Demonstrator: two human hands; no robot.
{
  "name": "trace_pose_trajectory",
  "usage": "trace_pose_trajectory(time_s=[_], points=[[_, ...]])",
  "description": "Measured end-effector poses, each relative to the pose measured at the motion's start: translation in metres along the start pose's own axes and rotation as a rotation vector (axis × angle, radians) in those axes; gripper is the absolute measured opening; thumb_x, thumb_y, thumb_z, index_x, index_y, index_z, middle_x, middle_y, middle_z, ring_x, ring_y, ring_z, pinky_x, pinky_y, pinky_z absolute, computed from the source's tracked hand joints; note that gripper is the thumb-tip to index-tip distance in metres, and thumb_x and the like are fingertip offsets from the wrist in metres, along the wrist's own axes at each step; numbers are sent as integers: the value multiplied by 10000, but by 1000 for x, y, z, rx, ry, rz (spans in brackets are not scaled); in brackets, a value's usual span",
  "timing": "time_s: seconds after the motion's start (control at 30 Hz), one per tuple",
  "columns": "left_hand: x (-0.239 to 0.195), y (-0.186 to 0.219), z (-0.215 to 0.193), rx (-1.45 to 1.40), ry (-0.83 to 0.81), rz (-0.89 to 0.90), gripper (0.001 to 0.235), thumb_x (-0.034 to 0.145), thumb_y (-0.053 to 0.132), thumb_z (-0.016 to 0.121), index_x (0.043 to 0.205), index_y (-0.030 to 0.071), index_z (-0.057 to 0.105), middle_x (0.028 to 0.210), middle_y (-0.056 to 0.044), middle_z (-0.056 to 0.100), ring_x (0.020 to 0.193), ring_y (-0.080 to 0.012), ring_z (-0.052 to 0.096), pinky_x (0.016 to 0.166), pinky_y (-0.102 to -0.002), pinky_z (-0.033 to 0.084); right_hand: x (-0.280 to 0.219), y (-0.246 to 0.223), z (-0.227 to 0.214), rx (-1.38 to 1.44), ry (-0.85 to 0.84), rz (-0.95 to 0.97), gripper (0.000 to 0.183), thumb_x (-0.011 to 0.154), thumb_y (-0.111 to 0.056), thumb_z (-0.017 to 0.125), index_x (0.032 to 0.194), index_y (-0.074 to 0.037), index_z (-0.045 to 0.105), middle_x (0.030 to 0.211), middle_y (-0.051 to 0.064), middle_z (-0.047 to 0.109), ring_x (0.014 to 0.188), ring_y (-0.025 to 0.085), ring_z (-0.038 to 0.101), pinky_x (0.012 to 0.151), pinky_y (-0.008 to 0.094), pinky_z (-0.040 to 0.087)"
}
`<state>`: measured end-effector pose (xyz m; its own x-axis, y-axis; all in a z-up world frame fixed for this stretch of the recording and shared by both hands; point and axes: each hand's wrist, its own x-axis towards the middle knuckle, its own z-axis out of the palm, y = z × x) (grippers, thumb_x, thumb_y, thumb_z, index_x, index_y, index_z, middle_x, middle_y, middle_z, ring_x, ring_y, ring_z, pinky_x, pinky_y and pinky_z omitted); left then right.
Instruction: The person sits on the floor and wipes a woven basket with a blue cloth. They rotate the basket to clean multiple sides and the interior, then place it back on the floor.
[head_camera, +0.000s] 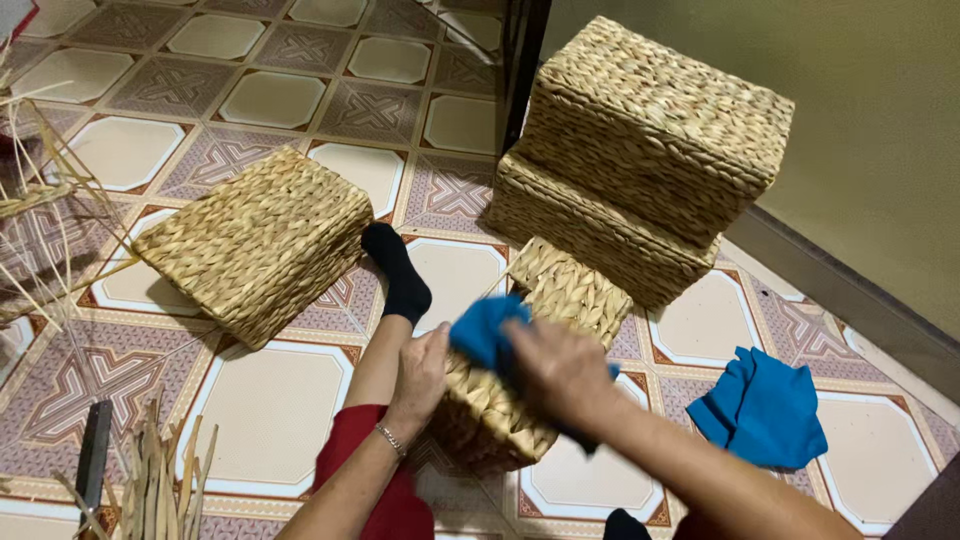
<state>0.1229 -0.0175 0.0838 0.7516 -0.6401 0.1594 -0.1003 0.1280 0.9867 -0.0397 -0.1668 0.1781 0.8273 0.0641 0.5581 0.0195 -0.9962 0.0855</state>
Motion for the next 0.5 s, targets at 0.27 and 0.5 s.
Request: trace_pose_trajectory(time_s=[0.27, 0.5], points=[[-9, 6, 4, 50, 15, 21, 466, 1067, 279, 521, 684, 19, 470, 631, 40, 400, 623, -67, 372, 540, -293, 348, 23, 99, 13, -344, 9, 389, 248, 958, -319, 659, 978, -82, 592, 752, 144, 606, 591, 309, 640, 437, 465, 492], [-4, 8, 0, 6, 106, 23, 411, 1043, 271, 513, 745, -5, 578, 645, 32, 512, 633, -54, 443, 560, -289, 405, 16, -38, -31, 281, 23, -88, 442, 775, -26, 597, 1210, 44, 570, 894, 152, 639, 748, 305, 678, 565, 429, 549]])
